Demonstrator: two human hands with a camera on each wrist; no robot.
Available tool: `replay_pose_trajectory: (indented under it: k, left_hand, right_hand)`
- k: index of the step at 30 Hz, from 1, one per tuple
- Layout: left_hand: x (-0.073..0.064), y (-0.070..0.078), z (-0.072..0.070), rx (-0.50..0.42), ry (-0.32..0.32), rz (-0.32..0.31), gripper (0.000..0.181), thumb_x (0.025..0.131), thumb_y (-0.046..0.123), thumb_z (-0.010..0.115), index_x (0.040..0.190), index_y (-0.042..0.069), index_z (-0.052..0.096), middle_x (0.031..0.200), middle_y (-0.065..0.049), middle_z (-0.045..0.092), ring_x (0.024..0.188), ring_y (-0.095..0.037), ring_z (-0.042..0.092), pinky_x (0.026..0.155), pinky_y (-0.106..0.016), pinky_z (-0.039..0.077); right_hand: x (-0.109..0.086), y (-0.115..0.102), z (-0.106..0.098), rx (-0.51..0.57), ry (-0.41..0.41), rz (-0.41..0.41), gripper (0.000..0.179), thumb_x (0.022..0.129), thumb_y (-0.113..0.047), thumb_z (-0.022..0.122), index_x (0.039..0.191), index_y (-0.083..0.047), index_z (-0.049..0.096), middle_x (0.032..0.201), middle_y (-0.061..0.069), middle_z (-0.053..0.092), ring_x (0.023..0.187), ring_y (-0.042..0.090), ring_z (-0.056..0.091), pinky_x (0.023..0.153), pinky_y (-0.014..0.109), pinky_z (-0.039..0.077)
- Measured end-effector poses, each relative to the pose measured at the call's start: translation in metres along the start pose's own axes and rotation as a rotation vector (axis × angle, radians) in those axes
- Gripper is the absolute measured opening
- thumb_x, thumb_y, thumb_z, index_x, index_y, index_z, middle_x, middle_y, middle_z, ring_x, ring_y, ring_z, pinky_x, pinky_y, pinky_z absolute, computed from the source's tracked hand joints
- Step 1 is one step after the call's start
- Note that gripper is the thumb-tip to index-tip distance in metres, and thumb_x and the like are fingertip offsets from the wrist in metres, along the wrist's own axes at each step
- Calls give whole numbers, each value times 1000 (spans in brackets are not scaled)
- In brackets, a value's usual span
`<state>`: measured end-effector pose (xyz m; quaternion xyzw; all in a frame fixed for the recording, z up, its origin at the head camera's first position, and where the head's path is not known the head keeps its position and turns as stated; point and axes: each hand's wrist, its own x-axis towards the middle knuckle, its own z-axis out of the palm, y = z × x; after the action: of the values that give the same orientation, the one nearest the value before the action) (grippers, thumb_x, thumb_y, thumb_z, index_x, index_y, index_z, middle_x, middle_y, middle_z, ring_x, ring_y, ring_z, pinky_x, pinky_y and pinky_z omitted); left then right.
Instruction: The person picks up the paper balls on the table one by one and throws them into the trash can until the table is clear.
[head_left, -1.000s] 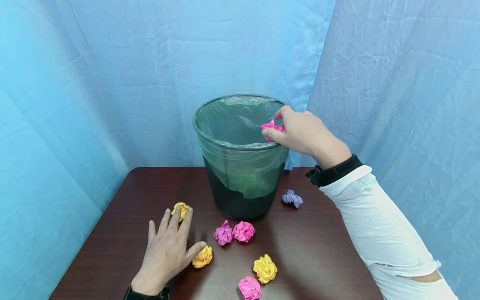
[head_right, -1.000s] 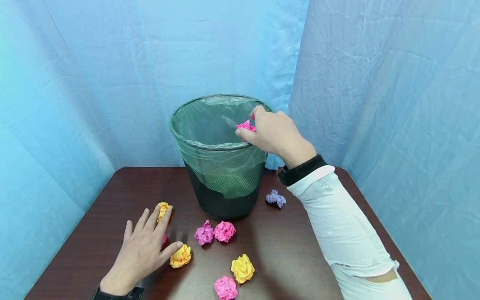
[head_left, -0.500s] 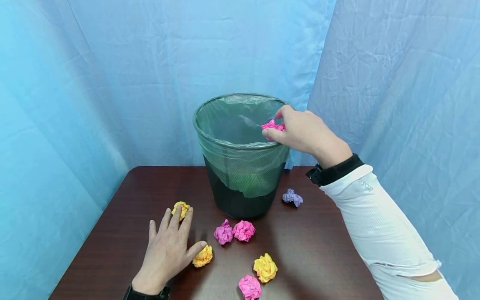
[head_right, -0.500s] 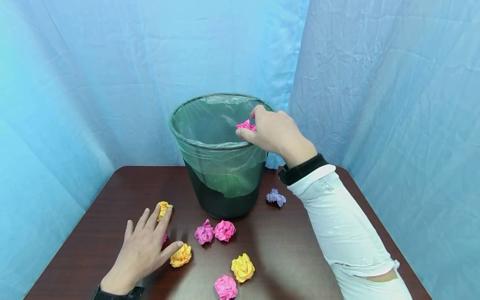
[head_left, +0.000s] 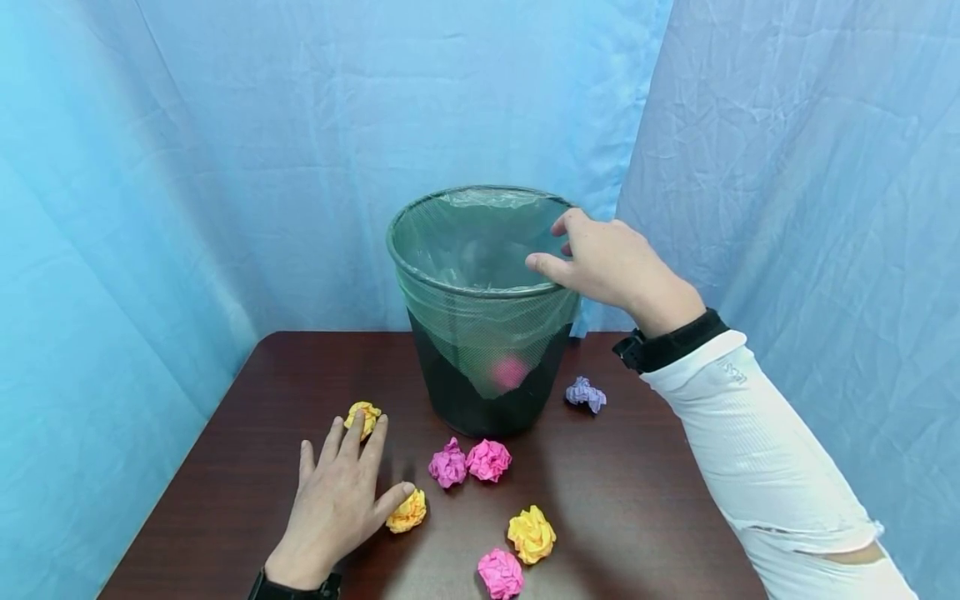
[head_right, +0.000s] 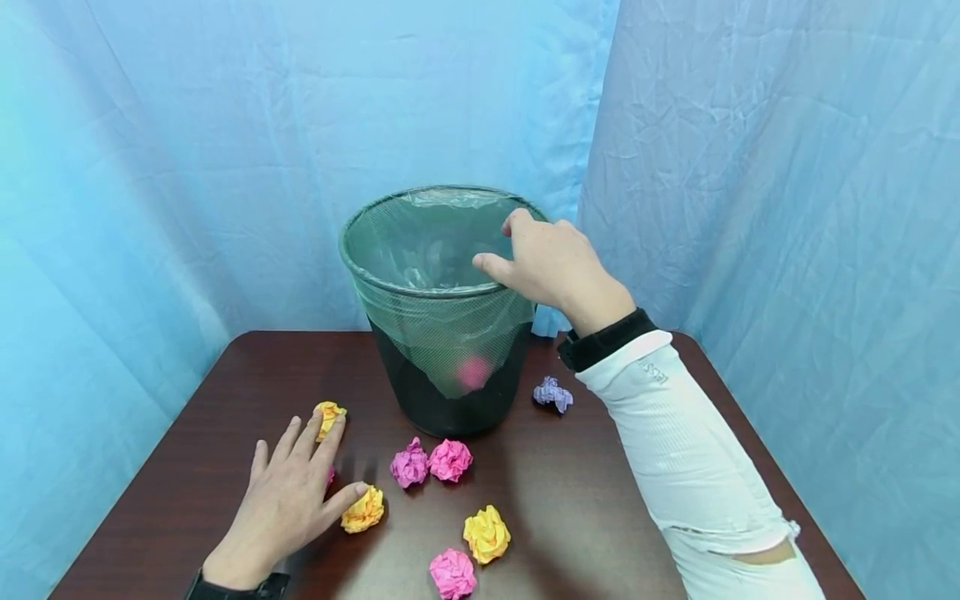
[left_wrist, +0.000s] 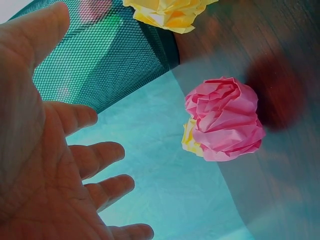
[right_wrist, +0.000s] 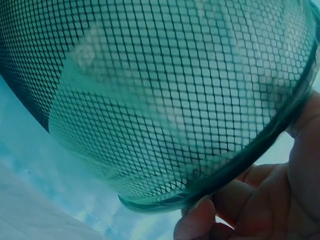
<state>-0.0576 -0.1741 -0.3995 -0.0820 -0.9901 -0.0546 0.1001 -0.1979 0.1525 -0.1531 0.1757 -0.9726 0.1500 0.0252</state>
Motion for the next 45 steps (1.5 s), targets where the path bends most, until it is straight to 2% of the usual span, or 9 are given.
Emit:
replay_pose_trajectory:
  k: [7, 10, 14, 17, 20, 25, 29, 36, 45]
  left_hand:
    - [1, 1, 0, 0, 5, 6, 99, 80, 84, 37, 153, 16, 37, 155, -21, 35, 139, -46, 28, 101, -80, 16]
    - [1, 1, 0, 2, 6, 9, 98, 81, 83, 39, 153, 16, 37, 155, -21, 35, 139, -46, 28, 101, -80, 17]
    - [1, 1, -1, 2, 13, 12, 97, 81, 81, 41, 153, 16, 37, 154, -21, 36, 139, -46, 28, 101, -80, 17]
    - [1, 1, -1, 1, 24, 15, 96, 81, 80, 43, 152, 16, 38, 153, -21, 37, 139, -46, 29, 101, -80, 18]
    - [1, 1, -2, 0, 25, 16, 95, 82, 80, 43, 152, 16, 39, 153, -21, 37, 139, -46, 29, 101, -80, 18]
    - [0, 1, -2, -4, 13, 11, 95, 83, 80, 41, 152, 16, 38, 154, -21, 36, 139, -46, 28, 101, -80, 17]
    - [-1, 1, -3, -8, 11, 9, 96, 83, 81, 39, 152, 15, 38, 154, -21, 36, 140, -46, 28, 101, -80, 17]
    - [-1, 1, -2, -6, 1, 8, 97, 82, 81, 39, 153, 16, 37, 155, -21, 35, 140, -46, 26, 102, -80, 16]
    - [-1, 2, -5, -13, 19, 13, 96, 83, 82, 36, 153, 16, 36, 154, -21, 36, 140, -46, 27, 102, -80, 16]
  right_hand:
    - [-7, 4, 2, 1, 116, -19, 80, 88, -72, 45, 143, -14, 43, 135, 11, 58, 118, 37, 47, 87, 54, 46]
    - [-11, 5, 2, -5, 166, -22, 83, 88, -74, 41, 145, -15, 42, 120, 9, 65, 119, 38, 46, 85, 55, 46]
    - [-16, 8, 3, -1, 218, -38, 86, 87, -75, 39, 148, -15, 41, 114, 9, 66, 120, 39, 47, 86, 56, 46]
    - [-20, 11, 5, 2, 251, -72, 87, 88, -75, 40, 149, -12, 41, 133, 13, 59, 120, 38, 49, 89, 58, 46]
    - [-24, 15, 7, 4, 276, -104, 89, 88, -73, 42, 150, -10, 38, 145, 14, 50, 125, 37, 49, 96, 60, 44]
    - [-34, 22, 16, -16, 289, -96, 95, 87, -74, 42, 156, -10, 25, 157, 20, 31, 139, 42, 31, 105, 65, 33]
    - [-41, 28, 27, -33, 307, -82, 99, 86, -75, 44, 159, -15, 15, 160, 25, 17, 140, 50, 24, 104, 70, 28]
    - [-53, 35, 47, -68, 387, -104, 101, 86, -71, 49, 158, -10, 14, 158, 30, 17, 140, 51, 23, 104, 71, 28]
    - [-64, 45, 69, -109, 403, -74, 107, 85, -75, 47, 157, -3, 14, 157, 30, 20, 139, 51, 24, 105, 68, 31]
